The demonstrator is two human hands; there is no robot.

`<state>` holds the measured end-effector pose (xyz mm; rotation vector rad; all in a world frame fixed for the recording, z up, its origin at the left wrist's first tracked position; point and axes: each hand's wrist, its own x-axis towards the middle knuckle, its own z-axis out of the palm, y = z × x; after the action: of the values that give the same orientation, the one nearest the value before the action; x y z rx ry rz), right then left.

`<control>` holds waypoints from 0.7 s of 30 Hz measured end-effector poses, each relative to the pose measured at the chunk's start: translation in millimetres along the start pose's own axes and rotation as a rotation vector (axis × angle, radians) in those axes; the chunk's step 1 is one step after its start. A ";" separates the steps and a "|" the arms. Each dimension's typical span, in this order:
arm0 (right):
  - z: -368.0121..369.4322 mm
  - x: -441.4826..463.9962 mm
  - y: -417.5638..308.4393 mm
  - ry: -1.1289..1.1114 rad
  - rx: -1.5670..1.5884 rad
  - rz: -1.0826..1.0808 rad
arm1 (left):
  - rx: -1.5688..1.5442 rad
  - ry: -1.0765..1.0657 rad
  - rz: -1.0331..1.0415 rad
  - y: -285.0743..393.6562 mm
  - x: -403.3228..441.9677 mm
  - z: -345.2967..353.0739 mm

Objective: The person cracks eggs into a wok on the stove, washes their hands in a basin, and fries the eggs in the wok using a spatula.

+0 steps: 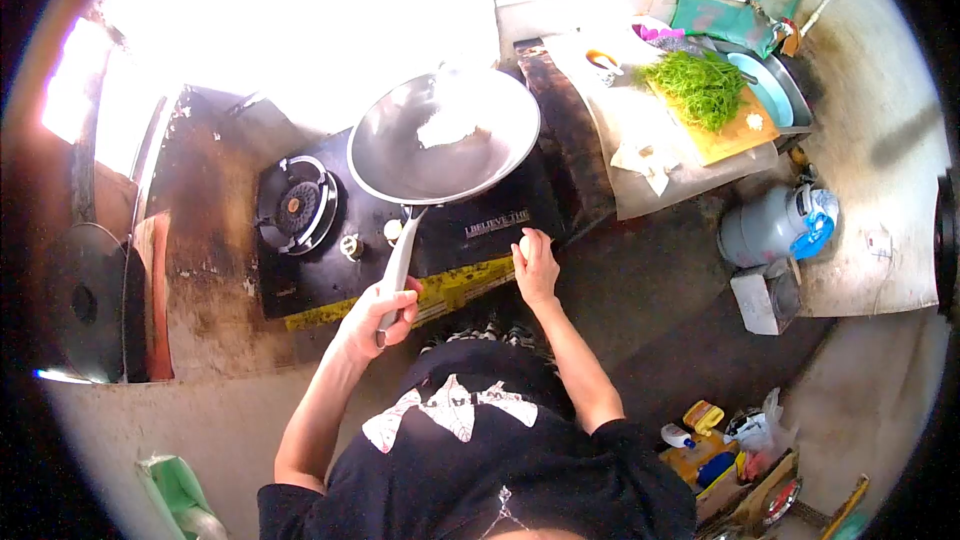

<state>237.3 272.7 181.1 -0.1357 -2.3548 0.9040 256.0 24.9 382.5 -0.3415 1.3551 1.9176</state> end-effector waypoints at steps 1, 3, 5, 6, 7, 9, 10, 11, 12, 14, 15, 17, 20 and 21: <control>-0.6 2.3 -0.5 0.004 0.001 -0.003 | 0.002 -0.010 -0.002 -0.7 0.7 -1.7; -4.7 0.3 -3.7 0.055 0.029 0.012 | 0.007 0.000 -0.009 -1.2 0.4 -1.3; -0.9 -4.4 3.0 0.034 0.018 0.026 | 0.014 0.008 -0.014 -1.9 -1.4 0.1; -1.9 -3.4 1.8 0.016 0.007 0.039 | 0.004 0.007 -0.013 -0.6 -3.9 1.9; -4.3 -2.7 1.3 0.017 0.006 0.029 | -0.006 0.003 0.001 2.1 -1.8 3.1; -8.9 -2.3 -2.9 0.061 0.020 0.020 | 0.008 0.005 -0.005 0.5 -0.5 -0.4; -10.0 0.3 -2.7 0.108 0.033 0.002 | 0.021 0.004 -0.003 -0.4 1.5 -1.2; -8.9 0.0 -0.4 0.091 0.039 -0.019 | 0.021 0.002 -0.004 -1.1 1.0 -0.1; -8.6 -3.7 0.5 0.093 0.037 -0.016 | 0.022 0.015 -0.011 -1.1 -0.5 1.2; -4.6 -1.2 5.1 0.015 -0.008 0.013 | 0.026 0.022 0.005 2.8 4.0 1.7; -6.6 2.5 3.9 0.083 -0.003 -0.030 | 0.024 0.005 0.010 1.5 2.1 1.3; -6.1 1.4 5.1 0.063 -0.001 -0.006 | 0.009 0.008 0.000 1.3 -1.9 4.6; -4.1 11.7 1.6 0.107 0.087 0.063 | 0.014 -0.001 -0.007 2.0 -2.6 3.8; -4.7 11.3 -0.1 0.156 0.166 0.119 | 0.010 0.004 -0.009 2.0 -2.4 4.3</control>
<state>230.8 278.6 189.6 -0.2711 -2.1366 1.1013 257.0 27.5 387.0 -0.3458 1.3628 1.9034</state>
